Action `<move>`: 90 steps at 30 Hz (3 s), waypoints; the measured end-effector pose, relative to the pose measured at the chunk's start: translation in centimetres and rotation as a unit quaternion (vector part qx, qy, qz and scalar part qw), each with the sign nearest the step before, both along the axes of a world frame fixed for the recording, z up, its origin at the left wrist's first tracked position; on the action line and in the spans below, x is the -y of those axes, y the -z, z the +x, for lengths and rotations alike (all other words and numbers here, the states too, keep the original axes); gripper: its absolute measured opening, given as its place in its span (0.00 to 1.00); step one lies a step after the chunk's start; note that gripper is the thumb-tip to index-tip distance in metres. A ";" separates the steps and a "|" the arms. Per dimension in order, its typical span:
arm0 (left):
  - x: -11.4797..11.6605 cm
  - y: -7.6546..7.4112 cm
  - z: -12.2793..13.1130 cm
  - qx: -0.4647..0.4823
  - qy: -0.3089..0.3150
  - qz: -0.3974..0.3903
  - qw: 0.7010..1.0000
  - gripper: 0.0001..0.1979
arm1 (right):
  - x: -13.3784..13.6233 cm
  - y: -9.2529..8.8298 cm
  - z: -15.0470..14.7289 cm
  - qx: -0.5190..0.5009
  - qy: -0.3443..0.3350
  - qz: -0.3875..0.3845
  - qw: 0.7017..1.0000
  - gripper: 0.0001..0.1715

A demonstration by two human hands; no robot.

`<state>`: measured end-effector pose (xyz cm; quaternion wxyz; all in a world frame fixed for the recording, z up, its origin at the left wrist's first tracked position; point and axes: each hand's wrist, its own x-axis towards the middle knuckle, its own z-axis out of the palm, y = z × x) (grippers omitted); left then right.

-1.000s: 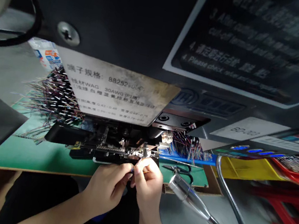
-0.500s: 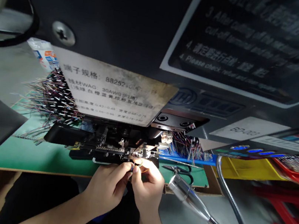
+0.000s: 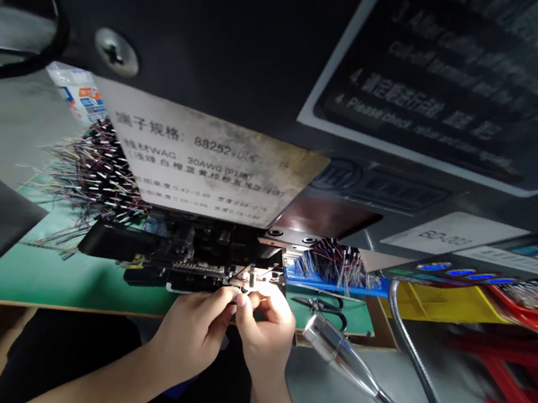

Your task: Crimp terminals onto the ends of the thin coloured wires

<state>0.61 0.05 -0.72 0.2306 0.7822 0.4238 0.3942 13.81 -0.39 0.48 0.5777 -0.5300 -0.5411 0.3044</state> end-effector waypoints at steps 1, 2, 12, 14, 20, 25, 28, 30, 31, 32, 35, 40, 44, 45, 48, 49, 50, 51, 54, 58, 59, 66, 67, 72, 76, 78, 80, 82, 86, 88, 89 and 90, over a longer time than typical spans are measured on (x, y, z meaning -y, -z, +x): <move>0.0 0.0 0.0 -0.001 0.005 0.000 1.000 0.09 | 0.0 0.0 0.0 -0.001 -0.003 -0.003 1.000 0.03; 0.0 0.0 -0.1 -0.002 0.010 0.000 1.000 0.09 | 0.0 -0.1 0.1 -0.001 -0.007 -0.004 1.000 0.04; -0.1 0.1 -0.1 -0.031 0.008 0.018 0.999 0.07 | -0.1 -0.2 0.2 0.028 -0.016 0.019 0.999 0.03; -0.1 0.0 -0.2 -0.029 0.008 0.016 0.999 0.08 | -0.1 -0.2 0.3 0.059 -0.010 0.051 0.997 0.04; 0.0 -0.1 -0.4 -0.014 0.019 0.002 1.000 0.08 | -0.2 0.0 0.4 0.073 -0.010 0.077 0.994 0.08; -0.1 0.0 -0.3 -0.006 0.009 -0.002 1.000 0.08 | -0.3 -0.2 0.1 0.058 -0.001 0.043 0.997 0.08; -0.1 -0.1 -0.2 -0.007 0.004 -0.004 1.000 0.08 | -0.2 -0.2 0.0 0.050 0.001 0.040 0.998 0.08; -0.1 -0.1 -0.2 -0.008 0.001 -0.004 1.000 0.09 | -0.2 -0.1 -0.1 0.045 0.004 0.038 0.998 0.06; -0.1 -0.2 -0.2 -0.008 0.000 -0.002 1.000 0.09 | -0.1 0.0 -0.1 0.040 0.006 0.034 0.999 0.04; -0.1 -0.2 -0.2 -0.009 -0.002 0.000 1.000 0.09 | -0.1 0.1 0.0 0.036 0.008 0.028 0.999 0.03; 0.0 -0.2 -0.2 -0.010 0.002 0.002 1.000 0.08 | -0.1 0.2 0.1 0.036 0.010 0.011 0.999 0.04; -0.1 -0.2 -0.2 -0.018 0.014 -0.013 1.000 0.08 | -0.3 -0.3 0.2 0.068 -0.019 0.044 0.997 0.03; -0.1 -0.3 -0.3 -0.018 0.023 -0.018 0.999 0.09 | -0.3 -0.2 0.1 0.067 -0.011 0.100 0.993 0.09; -0.1 -0.3 -0.3 -0.016 0.024 -0.016 0.999 0.09 | -0.3 -0.1 0.1 0.065 -0.004 0.101 0.993 0.08; 0.0 -0.4 -0.4 -0.012 0.026 -0.005 1.000 0.08 | -0.1 0.3 0.1 0.061 0.012 0.087 0.994 0.08; 0.0 -0.4 -0.4 -0.013 0.026 -0.001 1.000 0.08 | -0.1 0.5 0.1 0.062 0.013 0.083 0.994 0.08; -0.1 -0.4 -0.4 -0.013 0.024 0.002 1.000 0.08 | -0.1 0.5 0.2 0.063 0.012 0.081 0.995 0.09; -0.1 -0.4 -0.4 -0.014 0.019 0.005 1.000 0.08 | -0.2 0.6 0.2 0.061 0.010 0.078 0.995 0.09; -0.1 -0.5 -0.2 -0.012 0.004 0.010 1.000 0.07 | -0.3 0.6 0.1 0.055 0.009 0.068 0.996 0.10; -0.1 -0.4 -0.2 -0.012 -0.003 0.015 1.000 0.08 | -0.5 0.5 0.0 0.052 0.011 0.069 0.996 0.09; -0.1 -0.4 -0.2 -0.014 -0.005 0.016 1.000 0.08 | -0.5 0.5 0.0 0.055 0.010 0.070 0.996 0.09; -0.1 0.0 -0.3 -0.016 0.006 0.015 1.000 0.08 | -0.2 0.2 0.4 0.099 0.014 0.057 0.993 0.04; -0.1 0.0 -0.3 -0.016 0.010 0.010 1.000 0.08 | -0.2 0.1 0.4 0.097 0.016 0.054 0.994 0.03; -0.2 -0.4 -0.2 -0.017 0.017 -0.006 1.000 0.08 | -0.3 -0.2 0.3 0.086 0.008 0.049 0.995 0.03; -0.2 -0.5 0.0 -0.021 0.019 -0.008 1.000 0.09 | -0.3 0.0 0.4 0.073 0.010 0.051 0.996 0.07; -0.2 -0.6 0.0 -0.022 0.023 -0.008 0.999 0.09 | -0.2 0.1 0.4 0.072 0.014 0.045 0.996 0.08; -0.2 -0.6 0.0 -0.023 0.024 -0.004 0.999 0.09 | -0.2 0.2 0.4 0.070 0.013 0.048 0.996 0.08; -0.2 -0.6 0.0 -0.028 0.022 0.001 0.999 0.09 | -0.3 0.3 0.4 0.068 0.006 0.052 0.996 0.09; -0.3 -0.6 0.0 -0.047 0.003 0.013 0.999 0.08 | -0.5 0.2 0.4 0.078 -0.008 0.049 0.996 0.09; -0.3 -0.6 0.0 -0.053 -0.004 0.013 0.999 0.08 | -0.6 0.2 0.4 0.082 -0.011 0.050 0.995 0.09; -0.3 -0.5 0.0 -0.054 -0.006 0.013 0.998 0.08 | -0.6 0.3 0.4 0.080 -0.012 0.051 0.995 0.08; -0.3 -0.5 0.0 -0.054 -0.006 0.014 0.998 0.08 | -0.6 0.3 0.4 0.078 -0.014 0.053 0.995 0.08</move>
